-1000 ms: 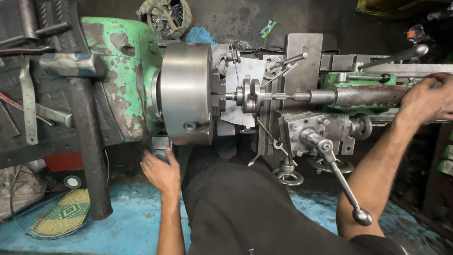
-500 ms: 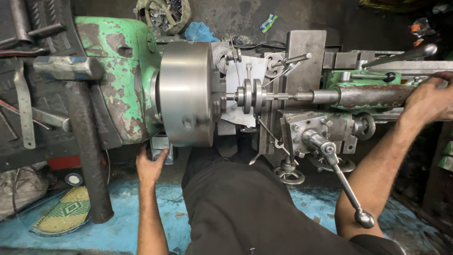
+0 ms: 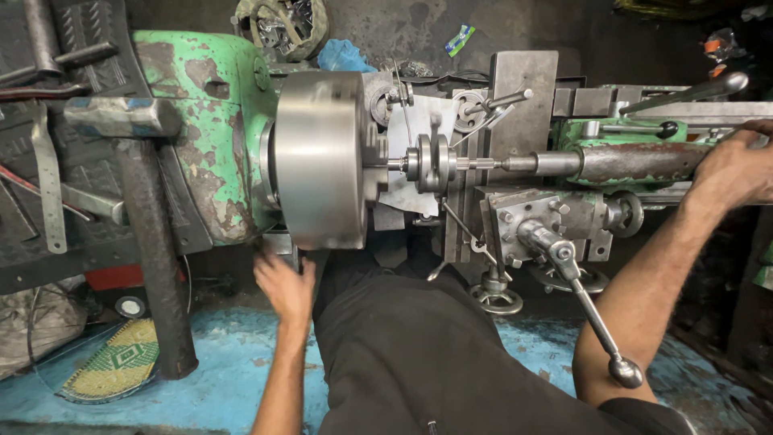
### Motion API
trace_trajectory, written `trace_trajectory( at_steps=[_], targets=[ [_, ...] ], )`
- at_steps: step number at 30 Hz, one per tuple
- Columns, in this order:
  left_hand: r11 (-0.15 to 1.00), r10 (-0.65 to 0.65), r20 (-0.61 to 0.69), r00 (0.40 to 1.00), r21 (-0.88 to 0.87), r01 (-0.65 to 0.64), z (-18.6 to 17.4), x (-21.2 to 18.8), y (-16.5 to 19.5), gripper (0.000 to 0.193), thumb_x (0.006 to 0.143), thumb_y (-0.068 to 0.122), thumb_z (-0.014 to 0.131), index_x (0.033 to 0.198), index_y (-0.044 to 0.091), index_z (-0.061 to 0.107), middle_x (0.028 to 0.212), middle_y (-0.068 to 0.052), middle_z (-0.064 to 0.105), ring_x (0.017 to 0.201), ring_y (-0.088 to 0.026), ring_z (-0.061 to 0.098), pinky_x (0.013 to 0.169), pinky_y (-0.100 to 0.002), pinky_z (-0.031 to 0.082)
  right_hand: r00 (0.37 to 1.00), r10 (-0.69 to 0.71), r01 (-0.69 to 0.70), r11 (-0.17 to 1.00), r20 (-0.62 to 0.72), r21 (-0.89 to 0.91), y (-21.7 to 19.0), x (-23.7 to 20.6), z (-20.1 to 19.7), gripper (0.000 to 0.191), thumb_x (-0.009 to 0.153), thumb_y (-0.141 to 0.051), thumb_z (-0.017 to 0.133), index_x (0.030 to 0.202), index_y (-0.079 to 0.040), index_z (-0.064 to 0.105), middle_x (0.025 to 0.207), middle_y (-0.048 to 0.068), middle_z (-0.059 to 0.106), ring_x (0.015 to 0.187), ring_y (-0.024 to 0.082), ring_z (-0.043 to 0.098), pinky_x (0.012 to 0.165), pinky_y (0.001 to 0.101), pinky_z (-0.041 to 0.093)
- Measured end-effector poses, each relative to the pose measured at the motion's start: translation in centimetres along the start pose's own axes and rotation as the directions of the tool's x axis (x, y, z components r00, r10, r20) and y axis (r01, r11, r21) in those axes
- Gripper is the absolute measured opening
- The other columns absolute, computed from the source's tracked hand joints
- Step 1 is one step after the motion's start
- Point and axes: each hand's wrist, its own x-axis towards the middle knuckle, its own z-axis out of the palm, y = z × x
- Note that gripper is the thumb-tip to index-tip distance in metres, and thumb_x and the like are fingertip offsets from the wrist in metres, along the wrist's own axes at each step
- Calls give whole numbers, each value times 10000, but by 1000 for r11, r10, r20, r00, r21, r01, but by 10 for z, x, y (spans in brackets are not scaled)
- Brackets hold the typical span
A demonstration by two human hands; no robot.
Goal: The person operates a metal lathe, using a hammer to tap the chuck and a white cloth to wipe the rotating workpiece. They repeatedly adjust the machine's controls and wipe the surface while the lathe spins.
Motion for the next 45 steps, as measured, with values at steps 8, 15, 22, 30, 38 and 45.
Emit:
trace_trajectory(
  at_steps=[8, 15, 22, 30, 38, 45],
  targets=[
    [996, -83, 18, 996, -40, 84, 8, 0, -7, 936, 812, 505, 835, 1428, -104, 481, 1369, -356, 523, 1267, -514, 490, 1082, -566, 409, 993, 45, -65, 979, -108, -192, -22, -1, -10, 79, 833, -239, 737, 906, -216, 756, 1000, 82, 725, 1090, 382, 603, 977, 699, 238],
    [806, -93, 296, 951, -538, 246, -20, 37, -46, 875, 643, 493, 897, 1300, -24, 637, 1240, -241, 712, 1141, -364, 697, 1027, -441, 538, 991, 106, -125, 951, -82, -283, -9, -1, -3, 106, 899, -252, 726, 992, -274, 773, 1282, 76, 586, 1227, 399, 461, 998, 652, 309],
    [895, 24, 149, 988, -445, 45, -15, 33, -43, 900, 682, 435, 918, 1318, -101, 572, 1268, -337, 625, 1165, -472, 610, 1004, -508, 489, 996, 55, -72, 967, -74, -245, -4, -4, -1, 162, 883, -195, 735, 1031, -238, 782, 1407, 37, 519, 1315, 387, 417, 1045, 666, 324],
    [999, -37, -20, 999, -17, 37, -11, 5, 16, 774, 873, 393, 732, 1370, -169, 543, 1274, -368, 533, 1156, -489, 512, 984, -540, 423, 998, 32, -46, 970, -62, -239, -15, -5, -5, 205, 885, -88, 688, 1004, -231, 774, 1470, 21, 433, 1338, 395, 391, 1105, 742, 263],
    [670, 266, 522, 811, -704, 233, 2, -9, 107, 428, 982, 401, 633, 1285, 104, 689, 1097, -161, 769, 1017, -291, 734, 898, -364, 565, 995, 94, -98, 974, -28, -206, -46, -9, -22, 84, 919, -141, 726, 990, -174, 758, 1442, 81, 405, 1325, 496, 348, 1102, 737, 229],
    [146, 386, 795, 468, -554, 820, 55, 19, 156, 716, 1006, 618, 441, 1271, -8, 666, 1138, -157, 775, 977, -239, 753, 836, -351, 623, 997, -22, 2, 972, -80, -234, -49, -9, -26, 171, 862, -91, 718, 1004, -155, 789, 1450, 169, 371, 1310, 655, 270, 989, 830, 192]
  ],
)
